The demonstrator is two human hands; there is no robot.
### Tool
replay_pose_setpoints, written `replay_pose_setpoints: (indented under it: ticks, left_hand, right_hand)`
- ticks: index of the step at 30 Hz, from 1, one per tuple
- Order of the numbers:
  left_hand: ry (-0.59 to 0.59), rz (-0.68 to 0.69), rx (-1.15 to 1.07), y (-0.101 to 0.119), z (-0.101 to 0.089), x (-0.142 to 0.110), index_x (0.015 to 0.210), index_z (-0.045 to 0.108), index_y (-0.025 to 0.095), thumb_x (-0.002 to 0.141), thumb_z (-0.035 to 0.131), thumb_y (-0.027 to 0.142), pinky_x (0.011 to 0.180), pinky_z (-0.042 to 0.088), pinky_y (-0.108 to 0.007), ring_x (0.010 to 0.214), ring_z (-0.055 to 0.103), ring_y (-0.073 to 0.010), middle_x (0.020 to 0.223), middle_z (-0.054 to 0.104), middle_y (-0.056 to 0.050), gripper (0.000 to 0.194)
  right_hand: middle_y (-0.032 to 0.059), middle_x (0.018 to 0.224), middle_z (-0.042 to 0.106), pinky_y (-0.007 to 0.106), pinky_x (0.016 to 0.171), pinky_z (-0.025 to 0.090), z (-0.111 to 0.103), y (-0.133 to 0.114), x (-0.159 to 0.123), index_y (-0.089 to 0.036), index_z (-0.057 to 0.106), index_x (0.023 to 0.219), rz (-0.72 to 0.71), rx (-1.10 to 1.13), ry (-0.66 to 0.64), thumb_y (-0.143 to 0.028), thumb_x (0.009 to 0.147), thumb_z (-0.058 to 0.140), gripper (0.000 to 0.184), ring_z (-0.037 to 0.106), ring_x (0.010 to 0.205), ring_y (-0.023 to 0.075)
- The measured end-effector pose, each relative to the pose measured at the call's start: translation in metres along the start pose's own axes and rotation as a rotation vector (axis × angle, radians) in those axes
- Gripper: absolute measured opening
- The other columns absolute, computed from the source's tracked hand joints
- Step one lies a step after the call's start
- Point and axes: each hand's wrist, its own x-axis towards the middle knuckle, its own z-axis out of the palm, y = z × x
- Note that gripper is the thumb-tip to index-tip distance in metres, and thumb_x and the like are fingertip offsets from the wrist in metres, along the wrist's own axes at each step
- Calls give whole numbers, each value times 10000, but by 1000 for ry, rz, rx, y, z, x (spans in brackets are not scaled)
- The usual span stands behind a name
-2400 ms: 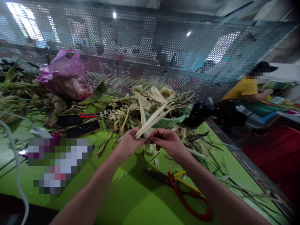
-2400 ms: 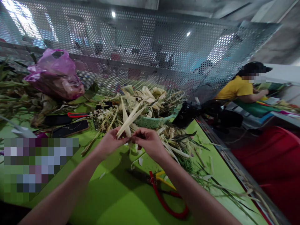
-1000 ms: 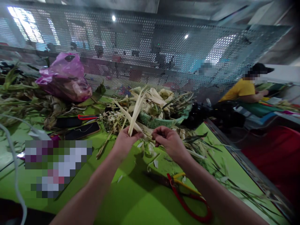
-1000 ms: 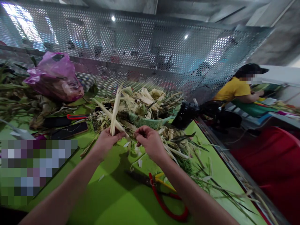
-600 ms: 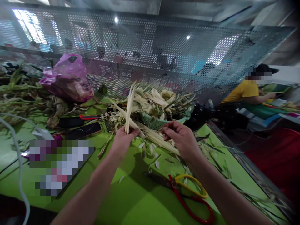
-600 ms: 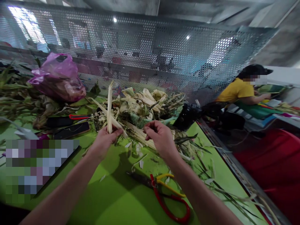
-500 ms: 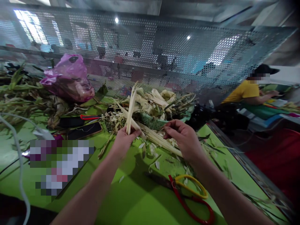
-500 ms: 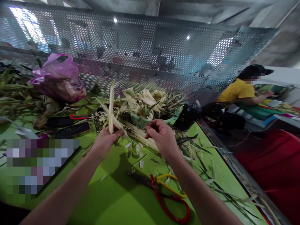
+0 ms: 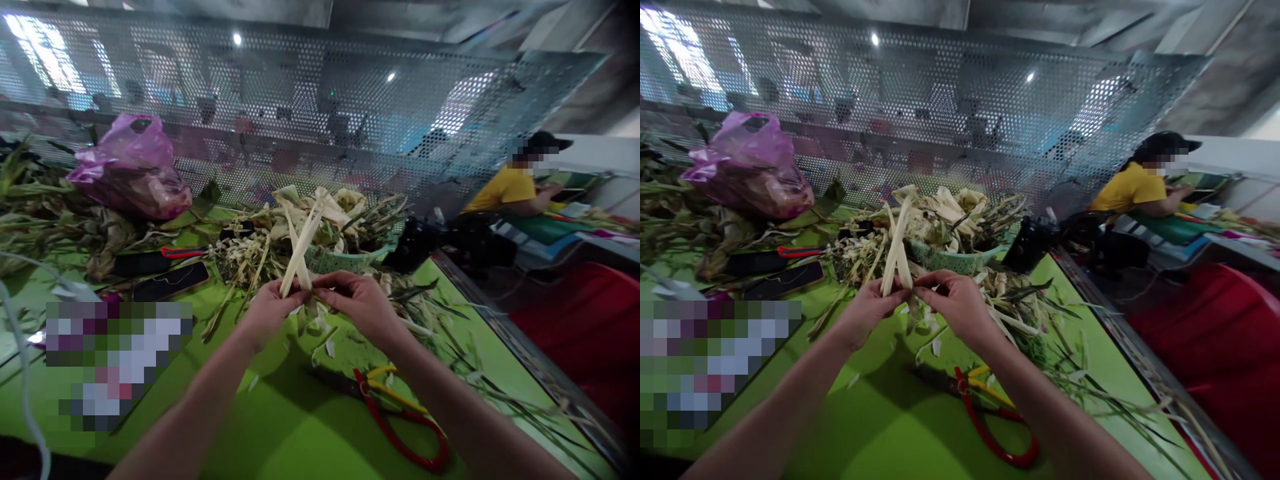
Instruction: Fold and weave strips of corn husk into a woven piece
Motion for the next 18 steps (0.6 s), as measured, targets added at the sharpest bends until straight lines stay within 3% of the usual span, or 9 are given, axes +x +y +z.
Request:
replay_pose_setpoints:
  ticks: [7,12,18]
  left_hand:
    - [8,-3,48,-2,-1,0,696,640,139,595,780,296,484,282,-207,488,377,-52,574,546,30,233]
    - [29,-7,19,-2,0,0,675,640,142,592,781,292,459,262,-204,465,354,-44,547,523,37,222]
    - [20,-11,5,1,3,0,684,646,137,600,776,268,442,258,-197,463,350,-44,540,517,38,203]
  right_hand:
    - [26,733,676,260,608,455,3,1,-1,-163,683,821,-60,-18,92,-273,735,620,153,581,646,142]
    - [20,727,639,238,560,450,4,0,1,-158,639,817,-41,40,68,-260,751,594,129,542,621,125]
    - [31,776,665,233,533,439,3,3,0,-167,674,900,7,85,-11,-345,773,617,226,540,595,116]
